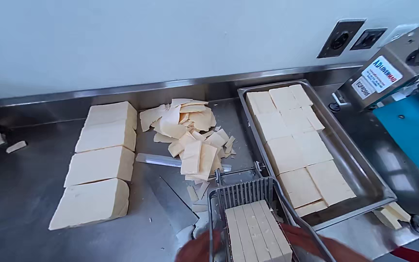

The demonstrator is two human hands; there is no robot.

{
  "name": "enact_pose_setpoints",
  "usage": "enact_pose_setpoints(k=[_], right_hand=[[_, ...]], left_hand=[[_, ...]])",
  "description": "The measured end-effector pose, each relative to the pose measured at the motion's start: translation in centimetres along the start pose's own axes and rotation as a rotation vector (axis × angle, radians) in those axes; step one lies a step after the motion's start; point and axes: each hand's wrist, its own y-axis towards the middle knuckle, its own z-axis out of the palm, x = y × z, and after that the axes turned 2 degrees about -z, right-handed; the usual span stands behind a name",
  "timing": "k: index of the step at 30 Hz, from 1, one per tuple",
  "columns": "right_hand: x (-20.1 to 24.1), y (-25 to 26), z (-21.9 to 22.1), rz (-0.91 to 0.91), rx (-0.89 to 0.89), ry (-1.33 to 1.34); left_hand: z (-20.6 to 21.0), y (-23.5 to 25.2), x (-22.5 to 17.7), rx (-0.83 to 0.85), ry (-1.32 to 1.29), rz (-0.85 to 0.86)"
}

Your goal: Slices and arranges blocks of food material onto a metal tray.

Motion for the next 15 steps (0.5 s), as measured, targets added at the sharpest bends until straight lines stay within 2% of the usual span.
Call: enact_pose_setpoints(k=[1, 3, 5, 6, 8, 10, 12, 15], right_hand=[[0.8, -1.0, -2.2, 0.049, -0.019, -0.114], [3.0, -2.2, -5.1, 0.069, -0.2, -0.357], [7.0, -1.6, -5.5, -0.081, -0.324, -0.495], [9.5, -0.8, -5.0, -0.191, -0.281, -0.486], [13.5, 1.1, -3.0, -0.314, -0.05, -0.437], [15.4, 2.5, -1.1, -0.262, 0.208, -0.485], [15.7, 3.2, 0.0, -0.139, 0.39, -0.557], [14.9, 3.3, 1.0, -0.099, 0.456, -0.574]], left_hand=[[-2.0, -0.2, 0.2, -0.002, 0.03, 0.032], [-4.9, 0.9, -0.7, -0.127, 0.103, 0.111], [-5.3, 4.2, -2.3, -0.229, 0.106, 0.324], [-4.8, 6.3, -3.1, -0.186, 0.079, 0.455], [-3.6, 10.4, -4.8, 0.063, 0.004, 0.644], [-2.4, 13.1, -6.3, 0.323, -0.028, 0.7], [-1.4, 14.2, -6.8, 0.485, -0.017, 0.708], [-0.5, 14.1, -6.4, 0.586, -0.021, 0.703]])
